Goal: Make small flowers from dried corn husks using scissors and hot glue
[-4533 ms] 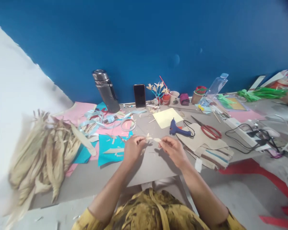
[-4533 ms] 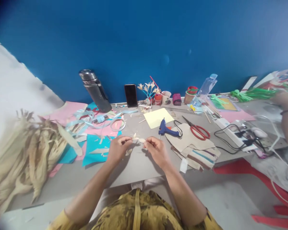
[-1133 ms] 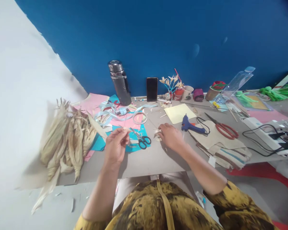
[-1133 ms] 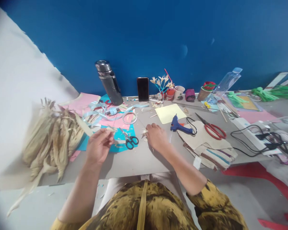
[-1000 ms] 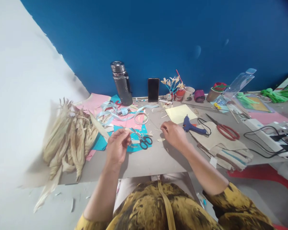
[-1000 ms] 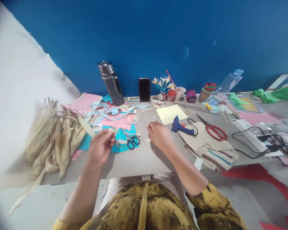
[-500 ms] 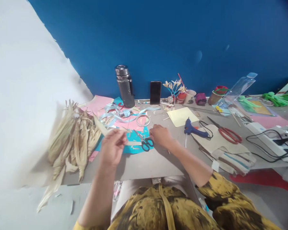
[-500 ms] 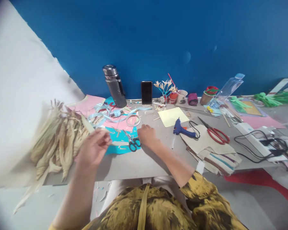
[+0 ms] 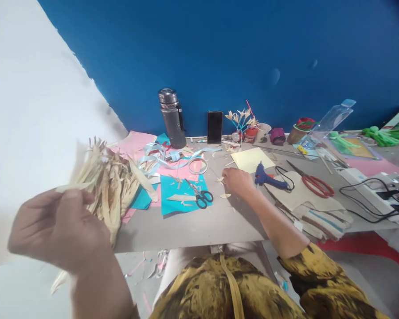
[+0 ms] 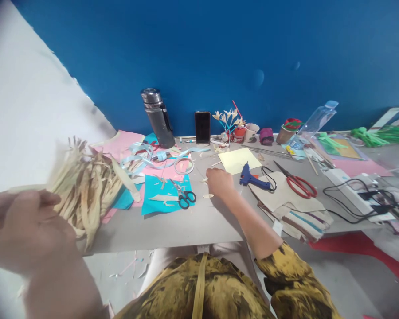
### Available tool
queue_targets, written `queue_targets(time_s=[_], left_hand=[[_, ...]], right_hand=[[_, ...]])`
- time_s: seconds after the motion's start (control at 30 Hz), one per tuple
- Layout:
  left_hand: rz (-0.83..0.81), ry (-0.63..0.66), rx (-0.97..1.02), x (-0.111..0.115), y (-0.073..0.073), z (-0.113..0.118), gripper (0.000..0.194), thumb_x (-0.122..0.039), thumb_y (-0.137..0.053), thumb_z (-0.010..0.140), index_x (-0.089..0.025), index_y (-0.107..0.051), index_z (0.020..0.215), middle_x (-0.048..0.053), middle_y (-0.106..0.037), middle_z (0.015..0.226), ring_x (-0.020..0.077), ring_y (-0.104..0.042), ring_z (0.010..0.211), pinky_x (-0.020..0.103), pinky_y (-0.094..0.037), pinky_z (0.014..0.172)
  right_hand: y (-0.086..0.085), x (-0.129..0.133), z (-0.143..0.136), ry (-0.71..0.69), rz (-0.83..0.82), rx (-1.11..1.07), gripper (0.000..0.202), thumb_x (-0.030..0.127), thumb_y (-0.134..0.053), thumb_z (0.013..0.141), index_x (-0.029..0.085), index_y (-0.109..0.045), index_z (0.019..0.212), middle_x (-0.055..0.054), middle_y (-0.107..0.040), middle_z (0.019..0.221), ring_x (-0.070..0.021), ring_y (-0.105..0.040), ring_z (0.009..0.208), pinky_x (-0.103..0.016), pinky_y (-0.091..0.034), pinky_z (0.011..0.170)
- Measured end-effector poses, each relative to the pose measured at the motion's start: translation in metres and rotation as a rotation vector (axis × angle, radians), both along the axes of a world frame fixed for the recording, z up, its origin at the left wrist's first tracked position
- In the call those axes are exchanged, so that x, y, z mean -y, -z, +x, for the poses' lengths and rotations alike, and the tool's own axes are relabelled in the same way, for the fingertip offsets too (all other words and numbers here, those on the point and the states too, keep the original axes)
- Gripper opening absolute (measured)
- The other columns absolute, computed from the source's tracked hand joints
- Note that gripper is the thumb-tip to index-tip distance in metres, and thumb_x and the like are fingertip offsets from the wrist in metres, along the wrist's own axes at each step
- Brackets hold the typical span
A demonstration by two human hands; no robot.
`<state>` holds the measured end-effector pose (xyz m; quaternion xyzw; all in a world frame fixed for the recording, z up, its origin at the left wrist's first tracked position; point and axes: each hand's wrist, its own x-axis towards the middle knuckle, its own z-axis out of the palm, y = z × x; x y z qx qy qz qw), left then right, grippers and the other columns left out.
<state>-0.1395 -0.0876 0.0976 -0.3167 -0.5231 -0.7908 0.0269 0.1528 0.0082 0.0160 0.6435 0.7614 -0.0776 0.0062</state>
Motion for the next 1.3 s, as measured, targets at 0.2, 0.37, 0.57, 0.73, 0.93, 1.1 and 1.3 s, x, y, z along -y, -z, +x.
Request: queue_targets(time_s=[0.2, 0.37, 0.57, 0.73, 0.93, 1.1, 1.3], left_hand=[[-0.255, 0.477, 0.201, -0.009, 0.037, 0.006, 0.017, -0.018, -0.078, 0.064, -0.015, -0.07, 0.079, -0.002, -0.067, 0.064, 0.0113, -0.058, 0.056, 0.025, -0.048, 0.058], [-0.568, 0.805, 0.231, -0.019, 0.072, 0.026, 0.018, -0.03, -0.079, 0.067, -0.015, -0.069, 0.072, -0.001, -0.061, 0.056, 0.0099, -0.051, 0.052, 0.021, -0.04, 0.051], [-0.6, 0.956, 0.276, -0.026, 0.087, 0.03, 0.017, -0.03, -0.075, 0.071, -0.015, -0.069, 0.072, 0.0, -0.06, 0.06, 0.0091, -0.051, 0.055, 0.02, -0.039, 0.054], [-0.561, 0.968, 0.326, -0.03, 0.093, 0.031, 0.013, -0.028, -0.074, 0.073, -0.016, -0.069, 0.073, 0.001, -0.064, 0.068, 0.0111, -0.056, 0.063, 0.021, -0.043, 0.058], [-0.486, 1.058, 0.274, -0.03, 0.083, 0.046, 0.012, -0.026, -0.069, 0.077, -0.017, -0.067, 0.071, 0.003, -0.067, 0.07, 0.0139, -0.06, 0.068, 0.025, -0.047, 0.065], [-0.484, 1.154, 0.211, -0.027, 0.07, 0.062, 0.013, -0.027, -0.067, 0.081, -0.018, -0.063, 0.073, 0.001, -0.065, 0.065, 0.0147, -0.061, 0.062, 0.028, -0.048, 0.066], [-0.508, 1.147, 0.141, -0.025, 0.063, 0.073, 0.012, -0.02, -0.061, 0.08, -0.018, -0.057, 0.069, 0.0, -0.062, 0.062, 0.0133, -0.058, 0.057, 0.027, -0.044, 0.06]], right_hand=[[-0.01, 0.023, -0.023, -0.096, 0.043, -0.254, 0.023, 0.027, -0.047, 0.096, 0.022, -0.07, 0.099, -0.006, -0.074, 0.104, -0.0206, -0.067, 0.094, -0.027, -0.042, 0.073], [0.0, 0.042, -0.065, -0.229, -0.086, -0.124, 0.024, 0.036, -0.063, 0.089, 0.016, -0.069, 0.101, -0.013, -0.072, 0.106, -0.0257, -0.067, 0.095, -0.029, -0.041, 0.072], [0.012, 0.037, -0.064, -0.195, -0.099, -0.139, 0.028, 0.035, -0.064, 0.085, 0.014, -0.07, 0.102, -0.017, -0.072, 0.104, -0.0282, -0.067, 0.095, -0.03, -0.039, 0.072], [0.018, 0.026, -0.051, -0.132, -0.114, -0.29, 0.014, 0.025, -0.064, 0.077, 0.015, -0.072, 0.081, -0.013, -0.074, 0.087, -0.0252, -0.067, 0.082, -0.028, -0.036, 0.064], [0.017, 0.041, -0.019, -0.05, -0.55, -1.238, 0.032, 0.045, -0.07, 0.076, 0.015, -0.071, 0.088, -0.005, -0.071, 0.077, -0.0089, -0.049, 0.052, -0.021, -0.033, 0.048], [0.014, 0.066, -0.019, -0.069, -0.681, -1.46, 0.047, 0.054, -0.083, 0.06, 0.013, -0.07, 0.079, -0.001, -0.062, 0.066, -0.0077, -0.041, 0.054, -0.02, -0.028, 0.046], [0.022, 0.074, -0.026, -0.091, -0.649, -1.463, 0.046, 0.055, -0.082, 0.064, 0.013, -0.066, 0.071, 0.002, -0.056, 0.058, -0.0069, -0.036, 0.052, -0.02, -0.024, 0.046]])
